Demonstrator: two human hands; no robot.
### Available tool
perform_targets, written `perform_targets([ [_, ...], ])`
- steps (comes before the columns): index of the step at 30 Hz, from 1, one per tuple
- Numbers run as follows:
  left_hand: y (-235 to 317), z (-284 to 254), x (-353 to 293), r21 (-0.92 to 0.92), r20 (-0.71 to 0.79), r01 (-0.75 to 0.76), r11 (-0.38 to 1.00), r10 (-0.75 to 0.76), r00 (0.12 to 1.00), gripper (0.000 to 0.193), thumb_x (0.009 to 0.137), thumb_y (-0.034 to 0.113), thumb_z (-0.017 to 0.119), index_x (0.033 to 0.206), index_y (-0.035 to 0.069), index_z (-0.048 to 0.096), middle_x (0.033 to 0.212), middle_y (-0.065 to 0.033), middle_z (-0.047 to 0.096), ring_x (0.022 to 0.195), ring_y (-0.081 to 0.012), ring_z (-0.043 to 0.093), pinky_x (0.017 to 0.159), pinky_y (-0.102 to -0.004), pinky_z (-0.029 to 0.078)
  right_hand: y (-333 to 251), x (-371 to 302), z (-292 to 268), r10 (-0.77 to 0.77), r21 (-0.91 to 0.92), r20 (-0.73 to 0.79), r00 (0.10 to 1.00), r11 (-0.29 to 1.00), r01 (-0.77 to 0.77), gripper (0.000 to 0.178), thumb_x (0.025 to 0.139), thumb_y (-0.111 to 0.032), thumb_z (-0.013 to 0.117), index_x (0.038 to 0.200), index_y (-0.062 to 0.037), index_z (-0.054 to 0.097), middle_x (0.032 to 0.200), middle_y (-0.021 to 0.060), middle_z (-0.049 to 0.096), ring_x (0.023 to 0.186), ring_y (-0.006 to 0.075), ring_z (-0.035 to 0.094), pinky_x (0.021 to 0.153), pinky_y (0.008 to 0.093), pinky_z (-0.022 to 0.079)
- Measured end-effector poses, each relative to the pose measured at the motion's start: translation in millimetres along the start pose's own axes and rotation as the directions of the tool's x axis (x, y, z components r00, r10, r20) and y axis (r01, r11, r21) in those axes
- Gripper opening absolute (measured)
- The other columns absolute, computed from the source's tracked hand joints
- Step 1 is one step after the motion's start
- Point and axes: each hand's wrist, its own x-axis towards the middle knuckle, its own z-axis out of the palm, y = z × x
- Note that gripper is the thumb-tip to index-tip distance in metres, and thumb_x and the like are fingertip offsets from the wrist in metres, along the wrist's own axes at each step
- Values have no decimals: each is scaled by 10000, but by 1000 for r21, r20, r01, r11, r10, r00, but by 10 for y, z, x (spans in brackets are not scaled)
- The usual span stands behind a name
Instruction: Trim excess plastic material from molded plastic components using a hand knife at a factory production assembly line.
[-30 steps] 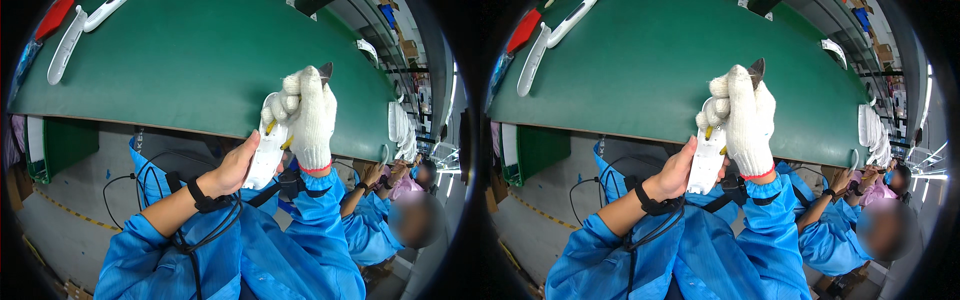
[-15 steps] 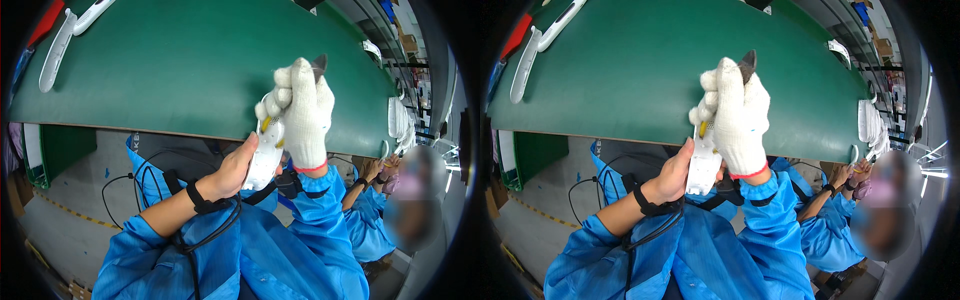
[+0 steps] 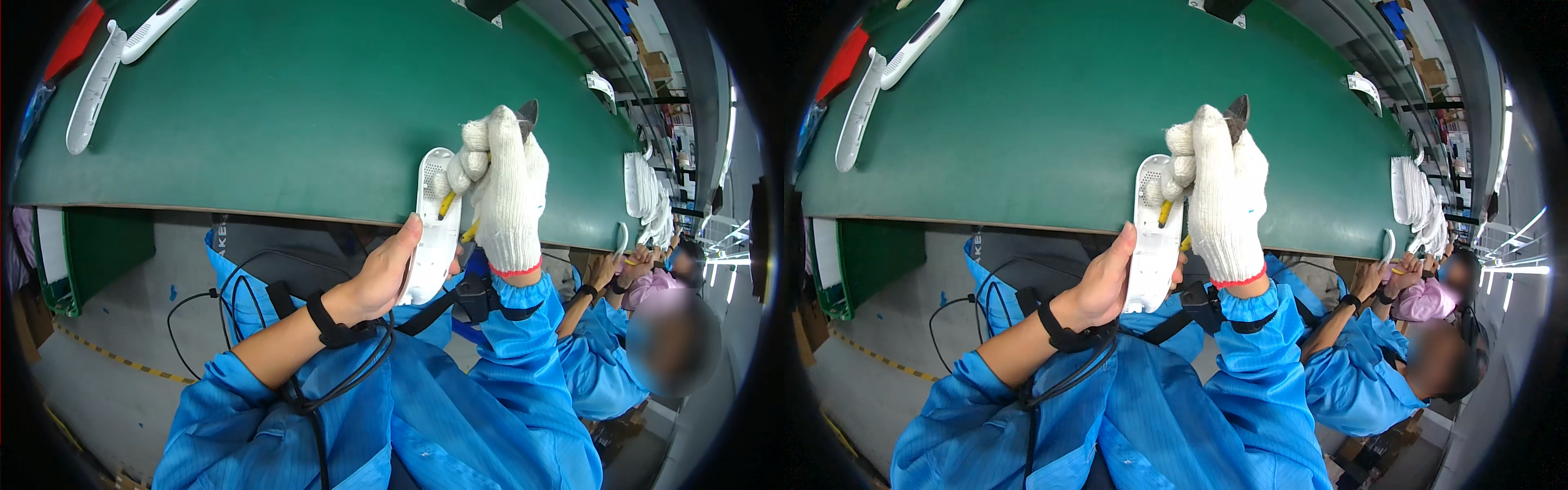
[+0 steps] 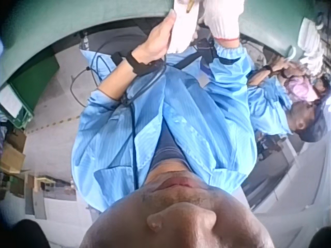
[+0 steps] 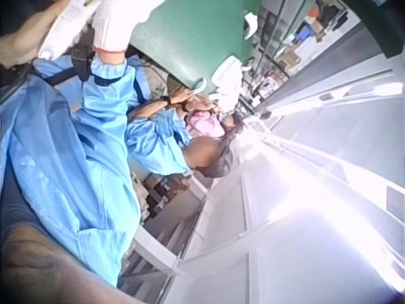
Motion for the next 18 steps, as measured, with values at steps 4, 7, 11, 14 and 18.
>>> perform_targets([
  [4,-28,5,5,-20,16,-8,1000,8,1000,682,1065,577,209,1332,23,503,1099,-111,659,970,-168,658,831,-319,545,18,2,-49,6,84,-37,999,996,-3,378,1016,-334,590,901,24,626,618,27,540,482,134,520,474,290,460],
  [7,-26,28,7,-25,10,-17,1000,18,1000,675,1067,568,211,1338,20,497,1092,-109,659,988,-163,655,840,-316,542,23,-6,-42,19,138,-5,1000,990,-19,381,1016,-336,591,898,24,625,619,26,536,492,130,531,475,282,452],
  [11,-47,18,6,-41,18,-17,999,18,1000,675,1068,565,211,1352,18,485,1114,-113,653,1009,-165,653,859,-323,541,6,-23,-21,8,131,0,1000,991,-8,374,1017,-332,589,897,21,621,621,27,535,489,134,529,473,283,457],
  [14,-77,19,-3,-23,18,-32,999,33,999,678,1069,562,208,1370,13,470,1144,-117,644,1025,-174,655,888,-331,537,19,-29,-49,23,128,-11,1000,992,-21,369,1016,-330,590,906,21,617,620,29,533,487,141,529,466,288,465],
  [18,-83,48,-7,14,-18,-14,1000,15,1000,687,1072,554,201,1374,-5,462,1160,-124,640,1032,-182,657,916,-332,527,-10,-44,-13,34,148,-36,999,989,-29,364,1015,-321,594,917,29,610,618,37,526,481,146,523,450,301,466],
])
